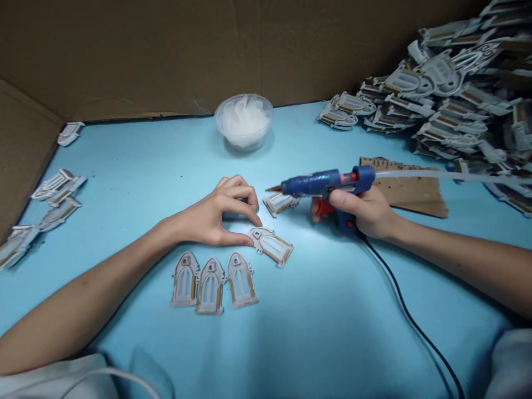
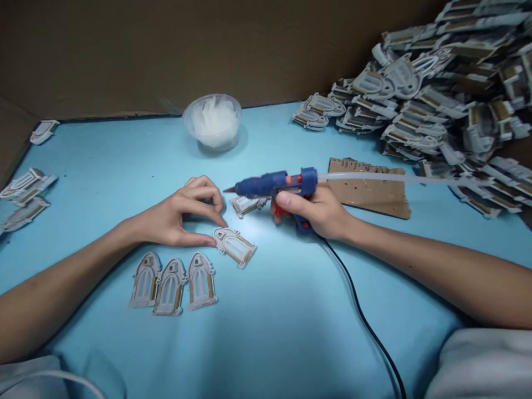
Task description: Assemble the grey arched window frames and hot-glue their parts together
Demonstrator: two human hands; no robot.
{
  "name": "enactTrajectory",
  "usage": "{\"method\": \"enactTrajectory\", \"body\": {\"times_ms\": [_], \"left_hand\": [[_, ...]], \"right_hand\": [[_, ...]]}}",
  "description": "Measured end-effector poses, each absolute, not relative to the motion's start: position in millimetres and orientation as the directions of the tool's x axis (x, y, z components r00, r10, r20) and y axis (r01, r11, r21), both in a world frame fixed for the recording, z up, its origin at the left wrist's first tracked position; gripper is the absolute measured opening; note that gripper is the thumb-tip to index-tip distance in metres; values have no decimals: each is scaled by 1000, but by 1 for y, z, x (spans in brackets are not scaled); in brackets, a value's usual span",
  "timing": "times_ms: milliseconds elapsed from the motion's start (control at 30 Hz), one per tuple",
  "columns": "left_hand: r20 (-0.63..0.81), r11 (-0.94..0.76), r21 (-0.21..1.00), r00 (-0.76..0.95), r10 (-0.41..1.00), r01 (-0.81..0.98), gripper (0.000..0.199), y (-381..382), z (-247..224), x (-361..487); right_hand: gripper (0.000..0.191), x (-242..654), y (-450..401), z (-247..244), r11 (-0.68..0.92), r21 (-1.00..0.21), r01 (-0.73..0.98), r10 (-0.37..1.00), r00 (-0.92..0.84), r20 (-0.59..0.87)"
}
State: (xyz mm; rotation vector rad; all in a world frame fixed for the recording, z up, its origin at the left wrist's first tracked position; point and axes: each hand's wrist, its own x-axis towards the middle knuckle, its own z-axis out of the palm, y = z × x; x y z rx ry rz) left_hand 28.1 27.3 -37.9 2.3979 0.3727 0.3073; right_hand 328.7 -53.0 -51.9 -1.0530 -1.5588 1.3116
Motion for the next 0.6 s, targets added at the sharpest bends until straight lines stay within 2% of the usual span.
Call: {"method": "enactTrajectory", "body": {"times_ms": [100,200,300,467,600], "left_hand": [[181,-729,665,913,367,161,25,28,-43,29],[236,-733,659,880,412,167,22,28,-46,30],[250,-725,661,854,456,193,22,27,-48,31],[257,-714,667,835,486,211,24,26,-48,31],[264,-714,664,823,503,222,24,25,-49,31]], "right_hand": [[48,334,-52,-55,171,-968,185,875,-481,63],[46,341,-52,-58,272,-908,319,895,-431,116],[46,346,-52,-58,292,-855,428,901,-423,97],[48,348,-52,-62,373,-823,429,870,-470,150],[53,349,-53,-61,262,-871,416,903,-425,69]]}}
